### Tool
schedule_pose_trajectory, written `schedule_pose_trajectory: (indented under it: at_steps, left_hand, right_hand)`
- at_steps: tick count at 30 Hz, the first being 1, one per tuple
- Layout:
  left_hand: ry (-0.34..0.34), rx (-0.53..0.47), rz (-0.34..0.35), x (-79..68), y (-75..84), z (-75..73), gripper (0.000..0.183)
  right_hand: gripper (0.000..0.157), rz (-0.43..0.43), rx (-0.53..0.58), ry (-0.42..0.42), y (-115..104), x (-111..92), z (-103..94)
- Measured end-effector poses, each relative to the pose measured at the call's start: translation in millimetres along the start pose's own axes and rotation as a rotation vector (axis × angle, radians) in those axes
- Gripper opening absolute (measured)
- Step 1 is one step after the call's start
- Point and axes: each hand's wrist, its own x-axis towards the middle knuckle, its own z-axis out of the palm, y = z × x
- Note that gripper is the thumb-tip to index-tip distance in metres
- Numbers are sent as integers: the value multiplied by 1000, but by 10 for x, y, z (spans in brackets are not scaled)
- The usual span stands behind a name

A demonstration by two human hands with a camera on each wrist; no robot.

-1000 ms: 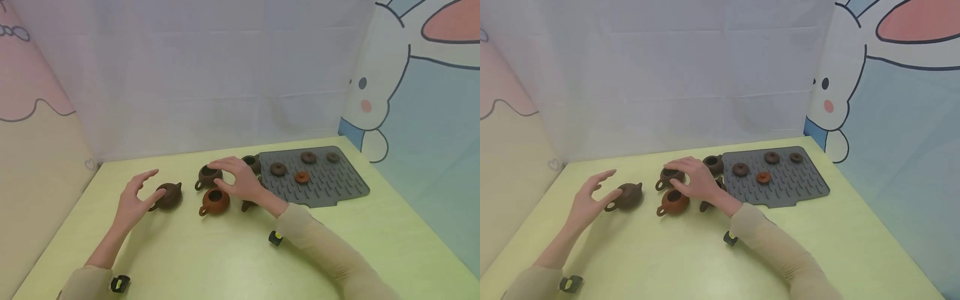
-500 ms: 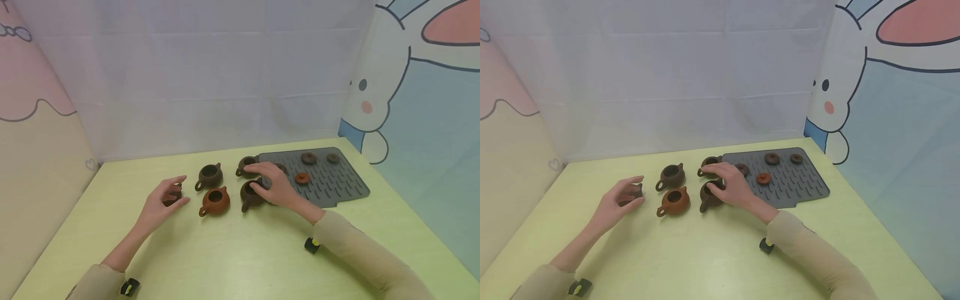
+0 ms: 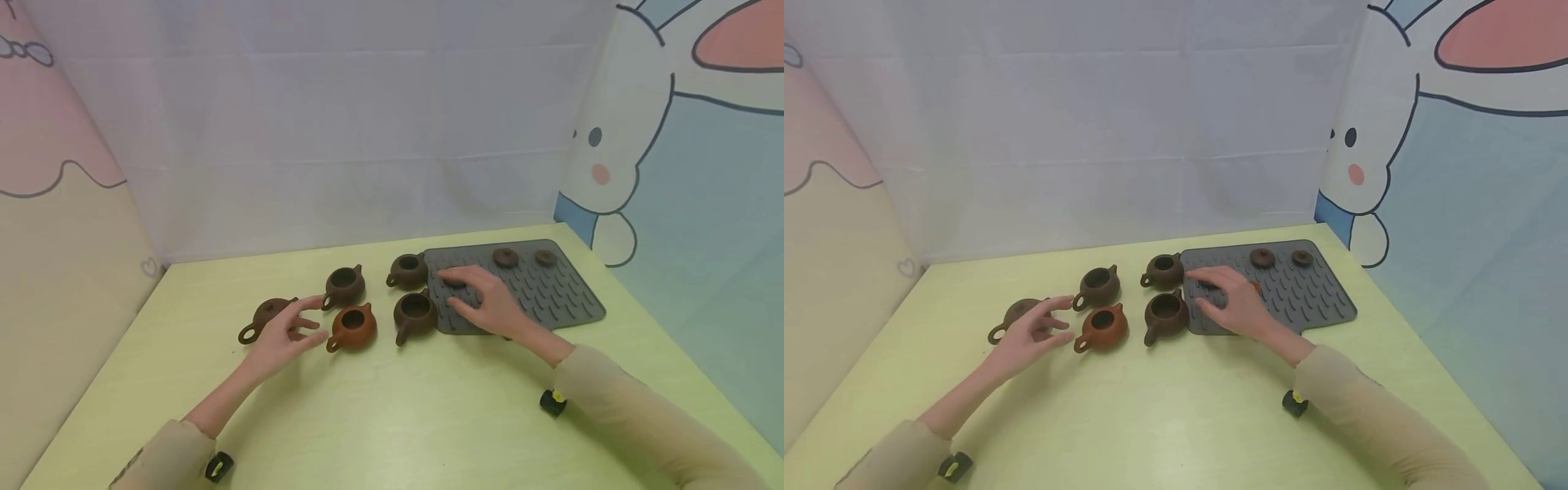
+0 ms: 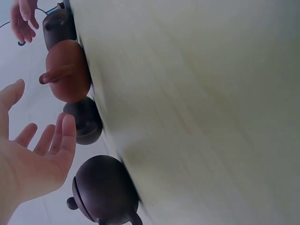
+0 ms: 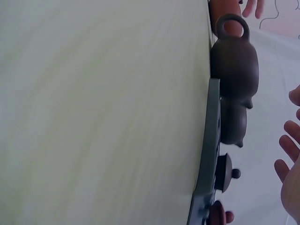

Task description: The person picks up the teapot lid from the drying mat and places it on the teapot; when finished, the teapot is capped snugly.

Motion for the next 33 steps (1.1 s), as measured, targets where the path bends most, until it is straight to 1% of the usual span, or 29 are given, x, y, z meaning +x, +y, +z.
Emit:
schedule_pose_trajectory:
  at_steps: [3,8,12,16,20,26,33]
  left_hand:
    - [-28,-15,-9,-3,-41,14,68]
    - [-72,-48,-54,-4,-85,26,71]
    - [-117,-86,-92,-1,-96,34,73]
    - [-152,-121,-97,7,-122,46,74]
    - [-177,-133,-99,16,-147,57,74]
    - [-210,-151,-123,22,-144,71,75]
    - [-228,-150,-142,37,-113,97,76]
  right_hand:
    - [46,29,-5,-6,83,-41,-66]
    - [46,93,-3,-10,232,-86,-161]
    - [49,135,-39,-31,337,-115,-215]
    - [52,171,-75,-60,422,-144,-263]
    - [53,213,-109,-100,483,-178,-323]
    - [47,305,-157,-162,536,-232,-426]
    - [39,374,-200,-235,608,-273,-509]
